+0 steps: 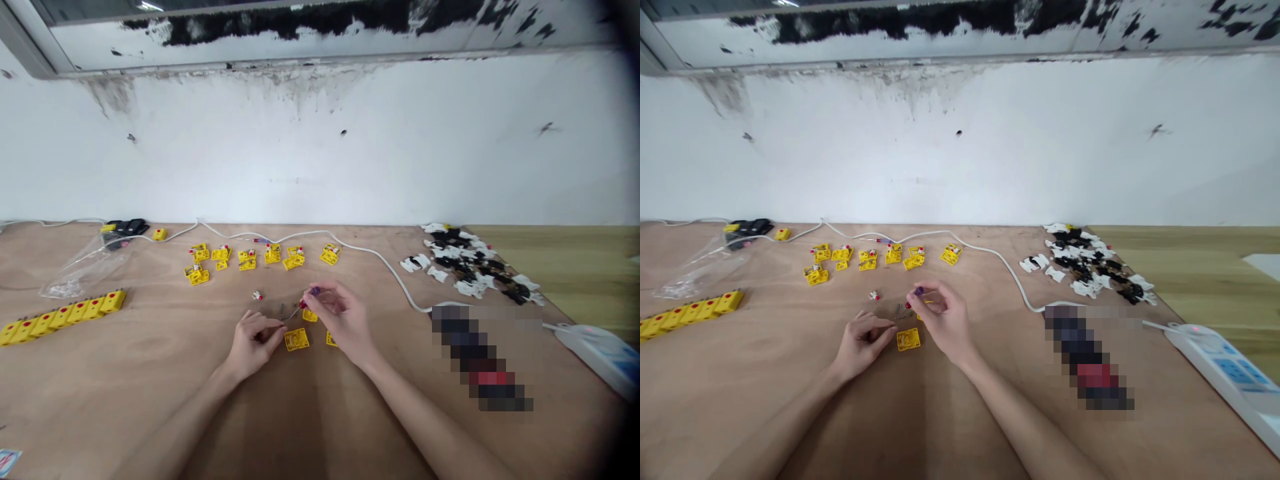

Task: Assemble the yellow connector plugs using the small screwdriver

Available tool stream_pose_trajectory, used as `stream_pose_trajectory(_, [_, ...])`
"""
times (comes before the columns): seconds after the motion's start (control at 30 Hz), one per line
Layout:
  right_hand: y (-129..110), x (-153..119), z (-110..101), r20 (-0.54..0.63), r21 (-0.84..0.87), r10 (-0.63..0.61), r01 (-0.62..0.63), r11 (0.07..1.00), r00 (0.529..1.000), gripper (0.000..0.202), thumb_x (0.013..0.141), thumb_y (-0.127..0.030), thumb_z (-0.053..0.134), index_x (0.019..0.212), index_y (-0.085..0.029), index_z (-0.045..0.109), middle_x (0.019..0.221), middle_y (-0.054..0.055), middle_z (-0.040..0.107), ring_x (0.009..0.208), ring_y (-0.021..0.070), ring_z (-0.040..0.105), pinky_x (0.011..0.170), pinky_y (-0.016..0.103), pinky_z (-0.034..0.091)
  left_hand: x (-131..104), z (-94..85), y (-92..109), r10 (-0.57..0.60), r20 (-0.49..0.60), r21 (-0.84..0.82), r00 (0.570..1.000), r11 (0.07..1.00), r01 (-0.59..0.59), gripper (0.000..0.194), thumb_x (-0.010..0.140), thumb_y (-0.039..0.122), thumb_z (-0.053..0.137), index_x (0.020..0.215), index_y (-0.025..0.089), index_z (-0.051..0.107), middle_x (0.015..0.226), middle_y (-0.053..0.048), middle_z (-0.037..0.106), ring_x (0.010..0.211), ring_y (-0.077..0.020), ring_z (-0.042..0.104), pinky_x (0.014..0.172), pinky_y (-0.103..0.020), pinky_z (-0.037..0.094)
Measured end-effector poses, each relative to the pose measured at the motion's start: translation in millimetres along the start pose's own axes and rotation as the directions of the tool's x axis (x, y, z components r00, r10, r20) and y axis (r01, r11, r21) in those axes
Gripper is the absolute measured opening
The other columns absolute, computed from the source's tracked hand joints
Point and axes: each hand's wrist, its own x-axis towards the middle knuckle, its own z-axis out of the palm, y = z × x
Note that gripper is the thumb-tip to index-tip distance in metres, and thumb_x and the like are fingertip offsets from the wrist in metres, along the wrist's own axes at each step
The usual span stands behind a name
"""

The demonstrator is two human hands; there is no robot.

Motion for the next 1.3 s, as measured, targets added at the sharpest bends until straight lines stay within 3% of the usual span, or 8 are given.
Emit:
stream_pose_trajectory(0.27, [7, -5, 1, 0.09, -0.11, -0.098, 0.108, 0.988, 0.991, 0.024, 0.084, -0.037, 0.075, 0.105, -0.026, 0.073, 0.095, 0.004, 0.075, 0.084, 0.0201, 0.074, 0.074, 0.03, 0.063, 0, 1.0, 0, -0.025, -0.002, 0.02, 1.0, 0.999, 0.025, 0.02, 0.09, 0.036, 0.066, 0.078, 0.022, 0.075, 0.052, 0.004, 0.048, 0.053, -0.0121, 0.047, 0.067, -0.03, 0.041])
stream_pose_trajectory(0.5, [2, -3, -4, 0.072, -0.124, -0.121, 0.129, 0.984, 0.99, 0.024, 0.083, -0.036, 0.076, 0.106, -0.027, 0.074, 0.099, 0.005, 0.075, 0.084, 0.0214, 0.074, 0.078, 0.033, 0.063, -3, -3.1, 2, 0.084, 0.081, 0.101, 0.993, 0.991, -0.092, 0.02, 0.085, 0.033, 0.07, 0.101, 0.021, 0.072, 0.056, 0.005, 0.05, 0.054, -0.0125, 0.048, 0.068, -0.03, 0.04])
stream_pose_trajectory(0.67, [-10, 3, -11, 0.042, -0.118, -0.177, 0.181, 0.976, 0.983, 0.023, 0.083, -0.034, 0.077, 0.104, -0.026, 0.074, 0.096, 0.005, 0.075, 0.082, 0.0209, 0.073, 0.077, 0.033, 0.062, -2, -9.2, 8, 0.28, 0.313, 0.124, 0.908, 0.935, -0.331, 0.013, 0.087, 0.02, 0.061, 0.095, 0.023, 0.07, 0.069, 0.0, 0.064, 0.066, -0.0157, 0.056, 0.075, -0.035, 0.039])
stream_pose_trajectory(0.9, [-24, 8, -18, 0.01, -0.122, -0.241, 0.24, 0.963, 0.971, 0.022, 0.084, -0.032, 0.076, 0.104, -0.025, 0.073, 0.094, 0.004, 0.075, 0.081, 0.0198, 0.073, 0.077, 0.033, 0.063, 0, -11.5, 10, 0.314, 0.451, 0.225, 0.836, 0.866, -0.447, 0.022, 0.091, 0.019, 0.055, 0.109, 0.023, 0.068, 0.078, -0.004, 0.064, 0.076, -0.0196, 0.057, 0.081, -0.039, 0.041])
stream_pose_trajectory(1.03, [-27, 11, -22, 0.01, -0.113, -0.271, 0.27, 0.956, 0.963, 0.021, 0.085, -0.029, 0.075, 0.105, -0.025, 0.072, 0.095, 0.004, 0.075, 0.08, 0.0189, 0.073, 0.076, 0.032, 0.064, 0, -9.5, 9, 0.325, 0.388, 0.213, 0.862, 0.879, -0.427, 0.019, 0.093, 0.025, 0.059, 0.109, 0.023, 0.069, 0.101, -0.008, 0.067, 0.093, -0.0223, 0.06, 0.084, -0.039, 0.043])
stream_pose_trajectory(1.13, [-29, 13, -26, 0.001, -0.128, -0.294, 0.292, 0.948, 0.956, 0.021, 0.085, -0.029, 0.075, 0.105, -0.024, 0.071, 0.094, 0.004, 0.076, 0.08, 0.0185, 0.073, 0.077, 0.032, 0.064, 0, -5.5, 8, 0.297, 0.337, 0.209, 0.894, 0.902, -0.378, 0.034, 0.091, 0.031, 0.063, 0.124, 0.024, 0.062, 0.117, -0.01, 0.065, 0.106, -0.0258, 0.059, 0.091, -0.041, 0.044])
stream_pose_trajectory(1.23, [-31, 14, -29, -0.007, -0.139, -0.319, 0.315, 0.939, 0.948, 0.019, 0.086, -0.027, 0.075, 0.104, -0.024, 0.071, 0.093, 0.003, 0.076, 0.079, 0.0175, 0.074, 0.077, 0.031, 0.064, 0, -2.6, 8, 0.245, 0.332, 0.186, 0.911, 0.93, -0.318, 0.048, 0.089, 0.03, 0.065, 0.135, 0.021, 0.053, 0.114, -0.01, 0.069, 0.102, -0.0257, 0.062, 0.09, -0.042, 0.046])
stream_pose_trajectory(1.3, [-33, 15, -31, -0.013, -0.152, -0.328, 0.322, 0.934, 0.945, 0.019, 0.086, -0.027, 0.075, 0.104, -0.025, 0.071, 0.093, 0.003, 0.075, 0.079, 0.0175, 0.074, 0.077, 0.031, 0.064, 0, -2.8, 8, 0.216, 0.323, 0.138, 0.921, 0.952, -0.272, 0.046, 0.088, 0.028, 0.066, 0.132, 0.022, 0.055, 0.11, -0.008, 0.071, 0.097, -0.0243, 0.064, 0.089, -0.041, 0.046])
